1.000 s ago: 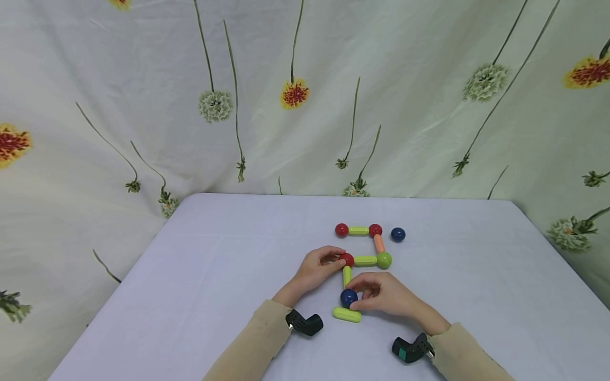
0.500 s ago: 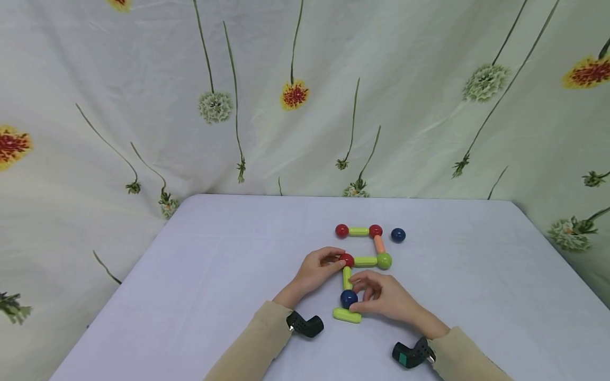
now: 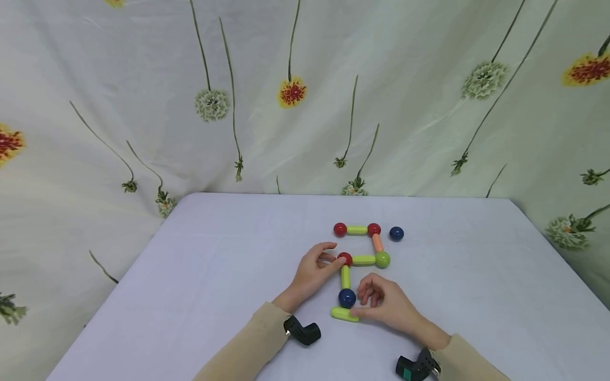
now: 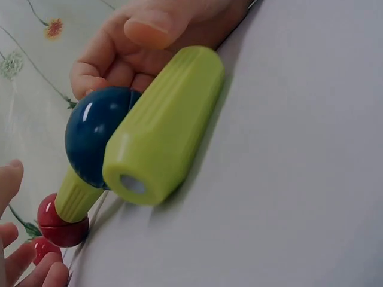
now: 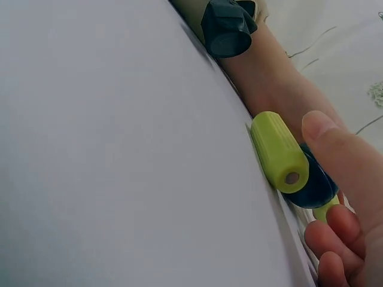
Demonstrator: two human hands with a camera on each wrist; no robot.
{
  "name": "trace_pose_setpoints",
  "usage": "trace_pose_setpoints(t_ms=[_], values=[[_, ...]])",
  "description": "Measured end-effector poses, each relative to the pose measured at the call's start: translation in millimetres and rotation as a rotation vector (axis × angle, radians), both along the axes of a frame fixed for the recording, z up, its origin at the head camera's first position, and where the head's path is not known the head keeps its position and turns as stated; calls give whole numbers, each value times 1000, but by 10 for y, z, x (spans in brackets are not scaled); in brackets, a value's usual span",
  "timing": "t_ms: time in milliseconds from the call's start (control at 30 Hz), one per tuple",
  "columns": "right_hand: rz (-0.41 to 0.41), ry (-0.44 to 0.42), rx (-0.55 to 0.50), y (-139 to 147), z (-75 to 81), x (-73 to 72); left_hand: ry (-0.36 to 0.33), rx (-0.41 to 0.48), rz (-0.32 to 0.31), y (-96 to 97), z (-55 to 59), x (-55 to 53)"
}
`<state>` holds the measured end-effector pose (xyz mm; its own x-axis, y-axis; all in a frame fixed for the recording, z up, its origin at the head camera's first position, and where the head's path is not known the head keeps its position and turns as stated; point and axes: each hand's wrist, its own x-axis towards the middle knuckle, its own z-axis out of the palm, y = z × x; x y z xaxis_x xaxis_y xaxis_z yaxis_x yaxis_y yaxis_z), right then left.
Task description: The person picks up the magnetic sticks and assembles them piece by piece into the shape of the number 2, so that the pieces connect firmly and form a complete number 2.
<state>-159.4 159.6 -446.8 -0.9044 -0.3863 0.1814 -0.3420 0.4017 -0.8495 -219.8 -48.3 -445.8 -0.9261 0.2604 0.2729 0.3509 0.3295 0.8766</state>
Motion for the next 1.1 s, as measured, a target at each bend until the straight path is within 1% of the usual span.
trace_pose_setpoints(t_ms=[167, 300, 400, 500, 667, 733, 833, 1000, 1100], values=[[25, 70, -6, 18, -23, 70, 61, 2, 11, 2, -13, 75], [53, 111, -17, 28, -48, 86, 108, 1, -21, -2, -15, 144], [58, 133, -6, 29, -41, 105, 136, -5, -53, -8, -14, 197], [68, 151, -1, 13, 32, 161, 157, -14, -84, -19, -9, 258], [94, 158, -4, -27, 247, 292, 181, -30, -140, -41, -17, 339], [101, 169, -7, -33, 281, 314, 185, -36, -160, -46, -18, 360], [112, 193, -16, -27, 232, 300, 179, -49, -186, -49, -11, 384], [137, 237, -18, 16, 11, 203, 166, -71, -229, -44, -13, 396], [143, 238, -7, 43, -64, 165, 153, -68, -250, -37, 0, 397]])
